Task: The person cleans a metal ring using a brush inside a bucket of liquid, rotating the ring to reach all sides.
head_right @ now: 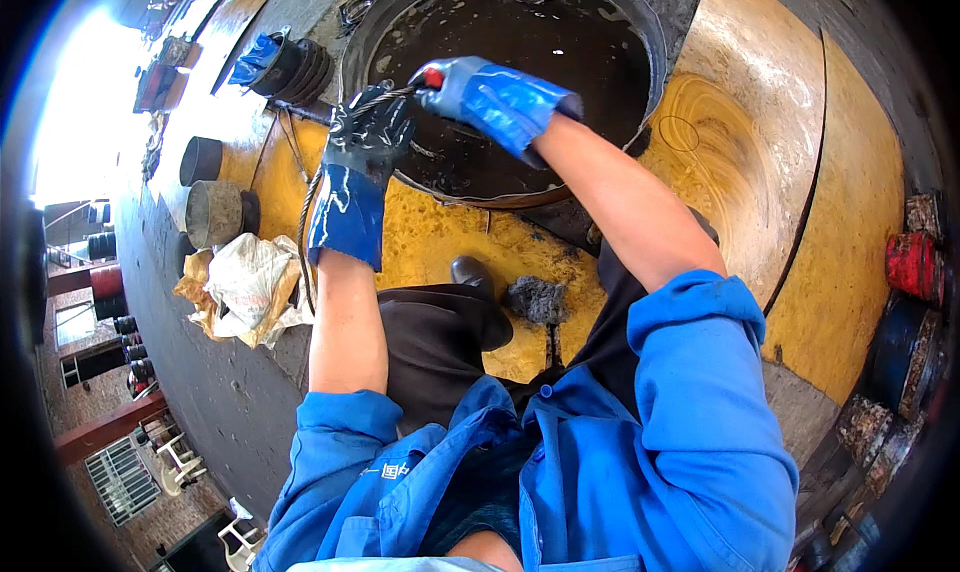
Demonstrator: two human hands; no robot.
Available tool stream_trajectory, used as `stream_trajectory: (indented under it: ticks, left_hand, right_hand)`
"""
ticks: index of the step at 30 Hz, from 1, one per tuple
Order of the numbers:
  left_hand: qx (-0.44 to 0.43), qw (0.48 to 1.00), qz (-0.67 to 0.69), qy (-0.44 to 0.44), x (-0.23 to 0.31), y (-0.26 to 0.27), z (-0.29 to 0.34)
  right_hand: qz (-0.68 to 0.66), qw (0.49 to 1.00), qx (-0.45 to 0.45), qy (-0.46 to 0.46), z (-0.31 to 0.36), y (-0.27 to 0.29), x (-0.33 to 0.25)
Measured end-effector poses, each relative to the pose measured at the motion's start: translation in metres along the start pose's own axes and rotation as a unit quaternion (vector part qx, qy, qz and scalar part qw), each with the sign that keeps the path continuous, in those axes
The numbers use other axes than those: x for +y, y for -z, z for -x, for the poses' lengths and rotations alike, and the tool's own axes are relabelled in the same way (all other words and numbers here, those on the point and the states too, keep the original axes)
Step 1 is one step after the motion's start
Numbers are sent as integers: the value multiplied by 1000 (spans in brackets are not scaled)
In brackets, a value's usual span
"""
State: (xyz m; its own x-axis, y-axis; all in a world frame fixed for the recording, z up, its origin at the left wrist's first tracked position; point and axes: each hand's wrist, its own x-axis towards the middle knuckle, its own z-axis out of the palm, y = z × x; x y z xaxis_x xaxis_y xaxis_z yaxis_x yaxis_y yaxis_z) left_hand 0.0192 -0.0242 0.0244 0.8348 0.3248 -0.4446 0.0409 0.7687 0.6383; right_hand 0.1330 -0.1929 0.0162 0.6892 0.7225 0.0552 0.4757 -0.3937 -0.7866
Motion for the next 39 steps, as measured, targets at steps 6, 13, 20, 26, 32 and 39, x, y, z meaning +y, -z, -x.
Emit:
stream_trajectory:
  ticks: [6,13,20,26,32,39]
  left_hand:
    - [7,995,80,-59,14,16,5]
    - [-11,992,109,-62,21,44,1]
    - [-67,990,119,-36,24,71,-11]
    - [-51,990,131,-17,20,49,9]
    - [-46,988,146,-3,16,27,21]
    - [-23,984,178,9,10,-2,26]
  right_hand:
    - [-29,994,67,-87,-4,41,43]
    - [-114,988,84,-70,6,53,68]
    - [-181,983,34,14,13,65,48]
    - [-116,993,13,-12,28,79,49]
    - [-155,986,-48,19,44,93,47]
    - [-295,953,60,-19,57,58,3]
